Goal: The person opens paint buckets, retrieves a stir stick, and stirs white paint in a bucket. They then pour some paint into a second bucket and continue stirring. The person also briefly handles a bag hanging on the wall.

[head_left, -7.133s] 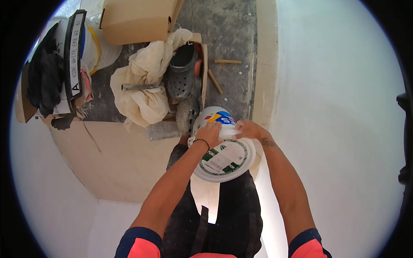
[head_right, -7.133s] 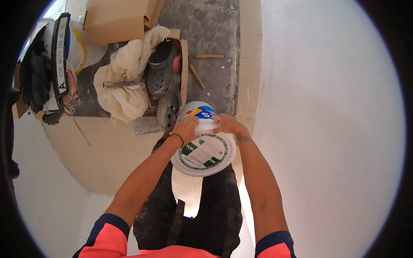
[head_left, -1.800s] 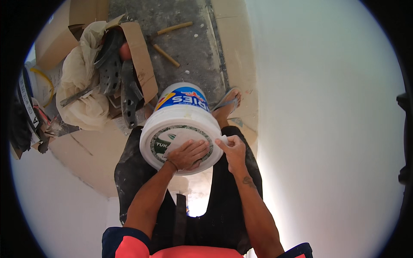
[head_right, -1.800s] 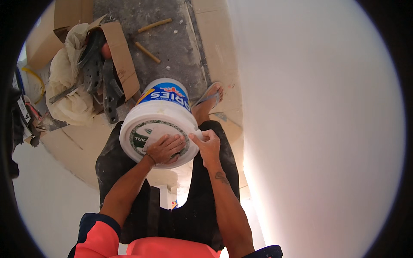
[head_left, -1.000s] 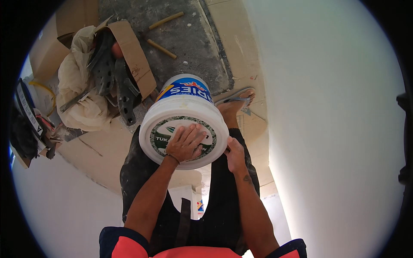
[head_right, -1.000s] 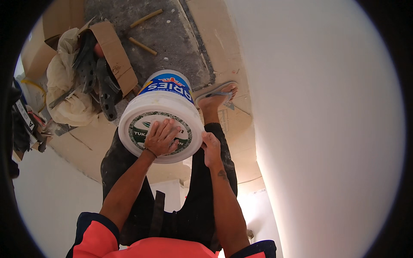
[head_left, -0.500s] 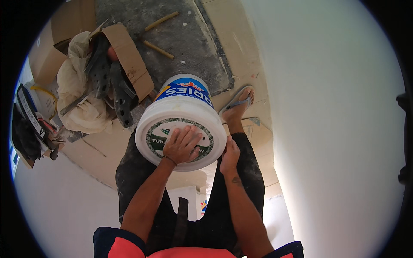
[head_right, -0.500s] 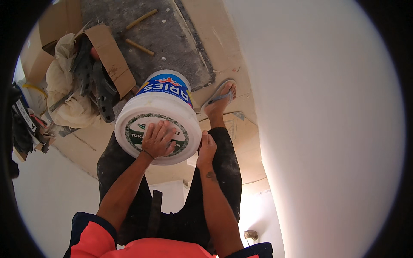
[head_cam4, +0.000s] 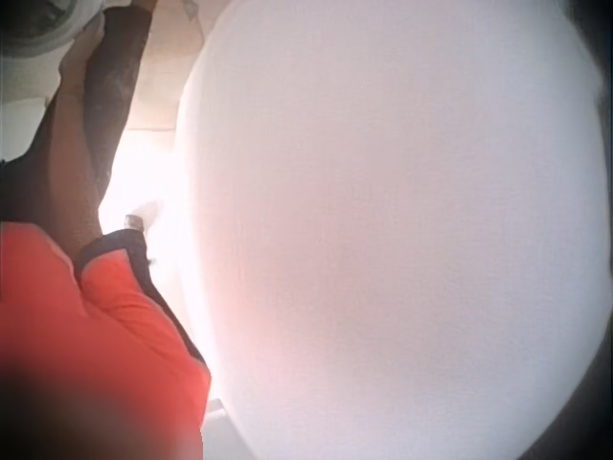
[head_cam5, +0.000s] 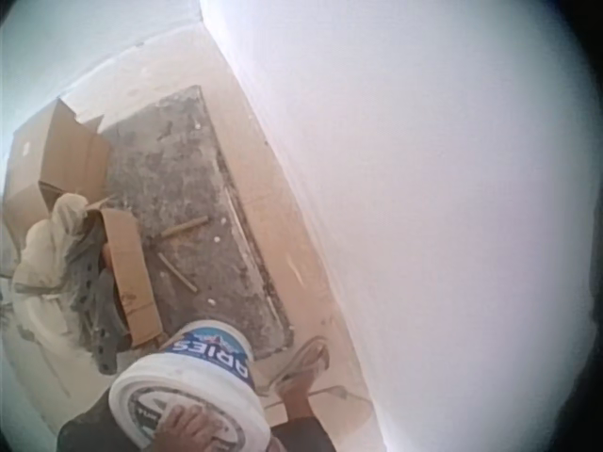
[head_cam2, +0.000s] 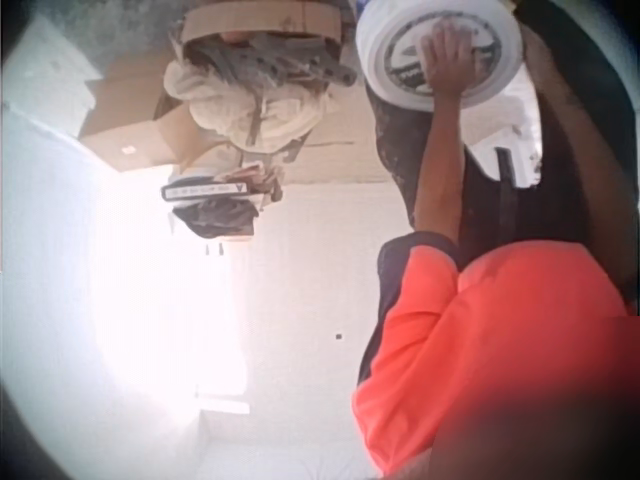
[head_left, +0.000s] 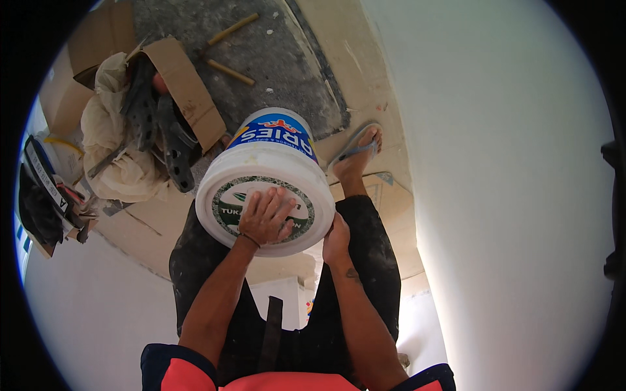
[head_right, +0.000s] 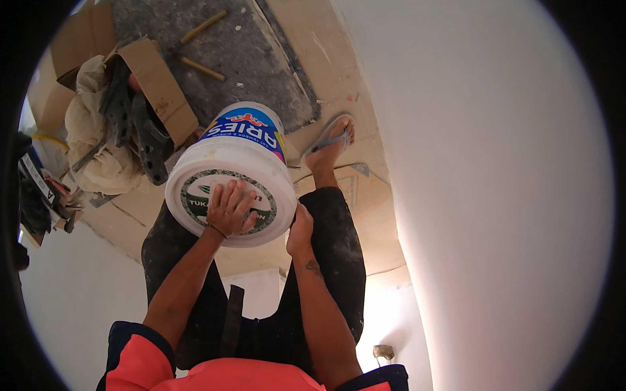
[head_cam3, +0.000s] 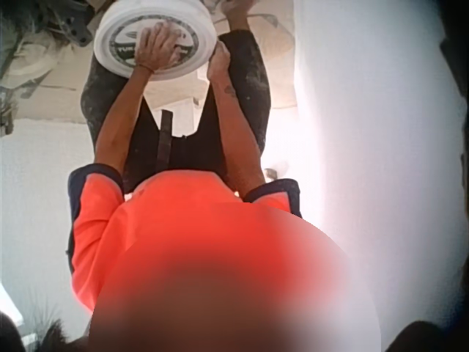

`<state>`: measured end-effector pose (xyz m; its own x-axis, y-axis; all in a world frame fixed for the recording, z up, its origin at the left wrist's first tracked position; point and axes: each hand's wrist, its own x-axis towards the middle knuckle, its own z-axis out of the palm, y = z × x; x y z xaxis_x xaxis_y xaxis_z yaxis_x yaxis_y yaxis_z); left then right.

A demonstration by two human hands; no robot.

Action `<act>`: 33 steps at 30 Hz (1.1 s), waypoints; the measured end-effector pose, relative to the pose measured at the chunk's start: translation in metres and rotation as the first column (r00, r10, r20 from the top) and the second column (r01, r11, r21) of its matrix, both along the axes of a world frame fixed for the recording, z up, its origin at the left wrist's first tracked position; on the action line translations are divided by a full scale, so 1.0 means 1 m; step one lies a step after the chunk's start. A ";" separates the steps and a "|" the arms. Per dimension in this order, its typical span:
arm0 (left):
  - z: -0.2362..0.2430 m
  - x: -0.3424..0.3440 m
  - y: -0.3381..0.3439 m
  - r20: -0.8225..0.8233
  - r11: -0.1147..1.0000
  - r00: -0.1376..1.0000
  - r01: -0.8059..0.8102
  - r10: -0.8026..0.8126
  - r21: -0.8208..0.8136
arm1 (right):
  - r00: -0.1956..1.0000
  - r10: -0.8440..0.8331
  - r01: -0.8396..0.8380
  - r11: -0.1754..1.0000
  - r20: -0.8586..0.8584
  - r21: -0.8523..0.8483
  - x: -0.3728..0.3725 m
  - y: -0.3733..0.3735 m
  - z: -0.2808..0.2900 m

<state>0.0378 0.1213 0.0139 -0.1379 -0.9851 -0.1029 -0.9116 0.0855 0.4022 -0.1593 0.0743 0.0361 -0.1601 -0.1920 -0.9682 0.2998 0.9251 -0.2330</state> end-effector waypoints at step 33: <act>0.020 0.010 -0.011 -0.237 0.995 0.971 0.029 -0.006 0.092 | 0.967 -0.004 -0.014 0.997 -0.253 -0.070 0.016 0.003 0.073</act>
<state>0.0475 0.1101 0.0339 -0.1865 -0.9697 -0.1575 -0.7885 0.0522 0.6129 -0.1431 0.0769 0.1095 -0.3967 -0.2595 -0.8805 0.2182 0.9051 -0.3650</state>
